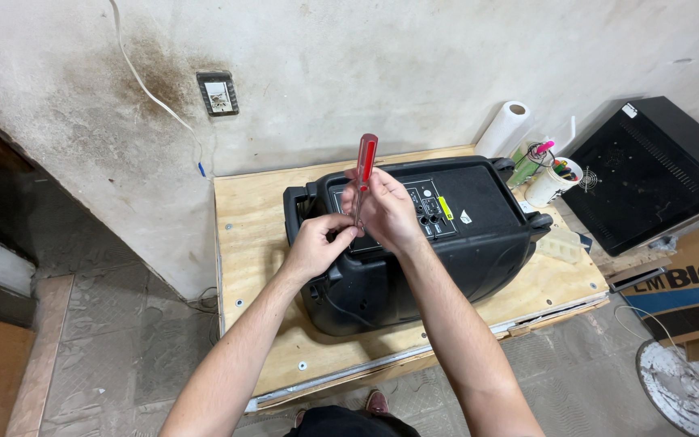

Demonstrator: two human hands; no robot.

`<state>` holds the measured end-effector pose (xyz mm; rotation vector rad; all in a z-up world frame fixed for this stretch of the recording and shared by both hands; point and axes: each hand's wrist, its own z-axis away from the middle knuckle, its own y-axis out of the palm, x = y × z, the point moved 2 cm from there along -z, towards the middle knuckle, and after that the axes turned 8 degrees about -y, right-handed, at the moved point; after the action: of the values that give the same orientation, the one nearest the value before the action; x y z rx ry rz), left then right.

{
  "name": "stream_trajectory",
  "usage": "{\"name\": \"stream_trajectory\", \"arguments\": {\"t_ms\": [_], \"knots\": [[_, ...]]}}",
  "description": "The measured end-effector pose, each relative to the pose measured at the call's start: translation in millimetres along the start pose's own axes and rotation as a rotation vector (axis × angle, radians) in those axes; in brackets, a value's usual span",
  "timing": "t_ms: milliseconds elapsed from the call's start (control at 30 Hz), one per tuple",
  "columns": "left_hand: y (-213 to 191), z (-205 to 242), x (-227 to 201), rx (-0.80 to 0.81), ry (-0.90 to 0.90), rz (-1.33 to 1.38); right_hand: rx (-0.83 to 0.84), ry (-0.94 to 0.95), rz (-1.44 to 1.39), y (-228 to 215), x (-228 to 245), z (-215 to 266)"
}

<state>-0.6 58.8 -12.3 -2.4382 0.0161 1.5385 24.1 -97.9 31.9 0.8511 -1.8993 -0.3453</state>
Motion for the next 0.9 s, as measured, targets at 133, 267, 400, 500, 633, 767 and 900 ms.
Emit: {"name": "stream_trajectory", "arguments": {"t_ms": [133,267,400,500,633,767,900], "knots": [[4.9,-1.9,30.9,-0.046,0.011,-0.03,-0.015,-0.084,0.087,-5.9,0.3,-0.5],[2.2,-4.5,29.4,-0.051,0.002,-0.021,-0.033,-0.096,0.113,-14.3,-5.5,-2.2],[-0.5,-4.6,14.1,-0.016,0.021,-0.05,-0.019,-0.02,0.043,11.2,6.9,4.9],[1.6,-3.6,24.9,-0.04,-0.009,-0.052,-0.063,-0.069,0.133,8.5,5.5,8.6],[-1.1,-5.0,23.0,-0.021,-0.053,-0.053,-0.067,-0.164,0.463,-0.3,9.6,4.6],[-17.9,1.3,-14.3,0.15,0.003,-0.19,-0.092,-0.231,0.561,-9.8,26.2,5.7],[-17.9,-7.5,-19.9,0.361,0.008,-0.464,-0.179,-0.312,0.508,-32.8,37.3,1.9]]}}
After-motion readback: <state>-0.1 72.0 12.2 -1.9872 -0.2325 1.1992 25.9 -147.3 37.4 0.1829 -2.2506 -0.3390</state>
